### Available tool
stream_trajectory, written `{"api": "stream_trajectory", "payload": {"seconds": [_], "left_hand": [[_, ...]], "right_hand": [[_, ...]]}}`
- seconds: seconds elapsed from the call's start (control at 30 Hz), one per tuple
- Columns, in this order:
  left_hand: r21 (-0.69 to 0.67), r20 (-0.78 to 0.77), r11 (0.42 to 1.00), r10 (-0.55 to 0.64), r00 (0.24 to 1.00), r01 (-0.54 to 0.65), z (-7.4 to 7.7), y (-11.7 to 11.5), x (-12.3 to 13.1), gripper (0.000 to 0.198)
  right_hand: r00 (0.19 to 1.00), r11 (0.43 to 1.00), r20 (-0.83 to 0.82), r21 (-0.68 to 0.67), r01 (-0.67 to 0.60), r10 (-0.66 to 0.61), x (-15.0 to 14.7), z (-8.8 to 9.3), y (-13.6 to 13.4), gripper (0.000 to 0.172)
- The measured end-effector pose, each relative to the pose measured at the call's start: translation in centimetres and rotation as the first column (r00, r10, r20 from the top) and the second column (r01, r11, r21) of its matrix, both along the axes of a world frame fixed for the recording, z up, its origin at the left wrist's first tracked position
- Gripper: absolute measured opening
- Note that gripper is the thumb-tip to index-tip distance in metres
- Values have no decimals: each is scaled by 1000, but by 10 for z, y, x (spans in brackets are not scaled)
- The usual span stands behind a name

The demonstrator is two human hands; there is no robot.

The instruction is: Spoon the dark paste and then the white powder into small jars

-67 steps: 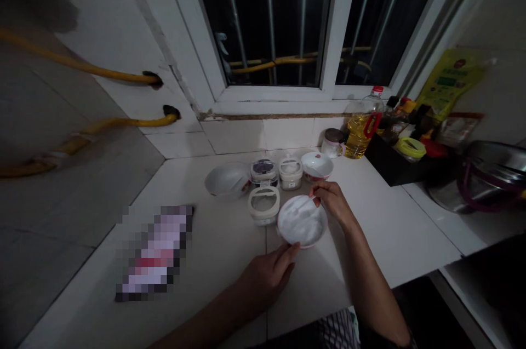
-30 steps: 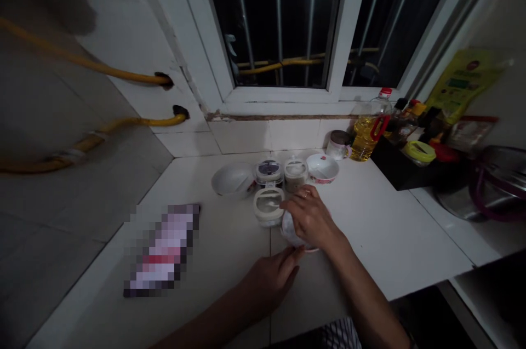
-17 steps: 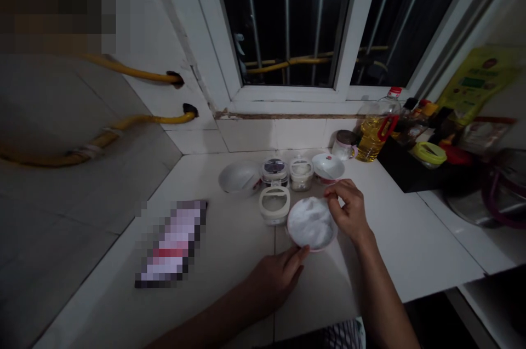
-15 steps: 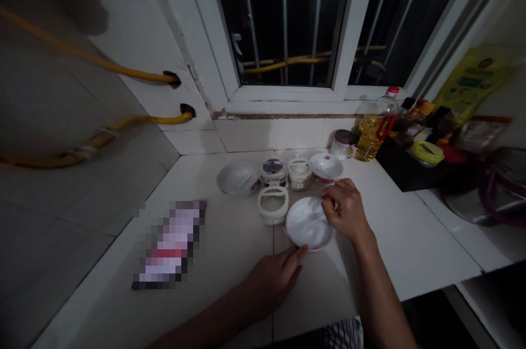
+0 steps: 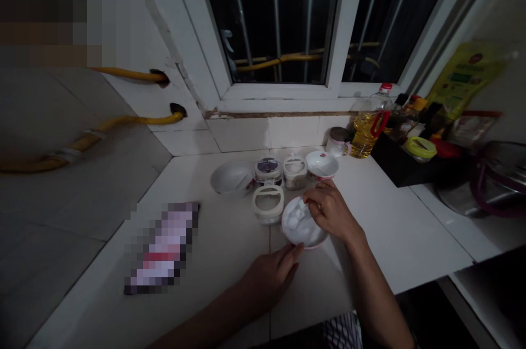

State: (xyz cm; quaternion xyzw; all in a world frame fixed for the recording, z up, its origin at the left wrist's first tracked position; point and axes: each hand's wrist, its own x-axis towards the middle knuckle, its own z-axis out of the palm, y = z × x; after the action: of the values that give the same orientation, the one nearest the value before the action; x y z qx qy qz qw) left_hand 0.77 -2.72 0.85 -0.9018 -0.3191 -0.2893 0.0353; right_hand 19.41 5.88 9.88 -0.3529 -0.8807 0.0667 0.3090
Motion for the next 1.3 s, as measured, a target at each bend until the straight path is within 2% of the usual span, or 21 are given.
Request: {"api": "stream_trajectory", "payload": {"seconds": [0.2, 0.33, 0.43, 0.53, 0.67, 0.83, 0.97, 1.07, 1.17, 1.23, 1.3], "left_hand": [[-22, -3, 1000, -17, 1000, 16, -5, 0, -1, 35], [-19, -3, 1000, -3, 1000, 3, -6, 0, 0, 37], [9, 11, 1000, -12, 1000, 11, -4, 0, 0, 36], [36, 32, 999, -17, 999, 16, -4, 1, 0, 35], [36, 37, 999, -26, 999, 25, -3, 1, -1, 36], [36, 28, 999, -19, 999, 18, -4, 1, -1, 39], [38, 30, 999, -13, 999, 12, -7, 1, -1, 38], [42, 32, 999, -12, 999, 11, -8, 1, -1, 38], [29, 35, 999, -22, 999, 21, -6, 1, -1, 39], [24, 38, 999, -22, 999, 21, -5, 1, -1, 39], [22, 35, 1000, -20, 999, 19, -4, 0, 0, 38]], "right_hand": [[984, 993, -140, -61, 102, -109, 5, -2, 3, 20], [985, 972, -147, -227, 56, -91, -3, -4, 2, 21], [977, 930, -179, -364, 45, -117, -9, -6, 2, 20], [927, 852, -292, -521, 51, -234, -9, -8, 5, 17], [802, 751, -450, -660, -4, -392, -4, -7, 12, 13], [715, 715, -533, -696, -66, -452, 1, -2, 15, 12], [696, 694, -530, -717, -63, -484, 1, -1, 16, 12], [689, 689, -528, -723, -57, -497, 3, -3, 18, 12], [657, 707, -561, -705, -60, -504, 2, -5, 18, 11], [632, 747, -606, -662, -64, -483, -1, -6, 16, 9], [633, 811, -644, -584, -43, -430, -6, -7, 11, 11]]}}
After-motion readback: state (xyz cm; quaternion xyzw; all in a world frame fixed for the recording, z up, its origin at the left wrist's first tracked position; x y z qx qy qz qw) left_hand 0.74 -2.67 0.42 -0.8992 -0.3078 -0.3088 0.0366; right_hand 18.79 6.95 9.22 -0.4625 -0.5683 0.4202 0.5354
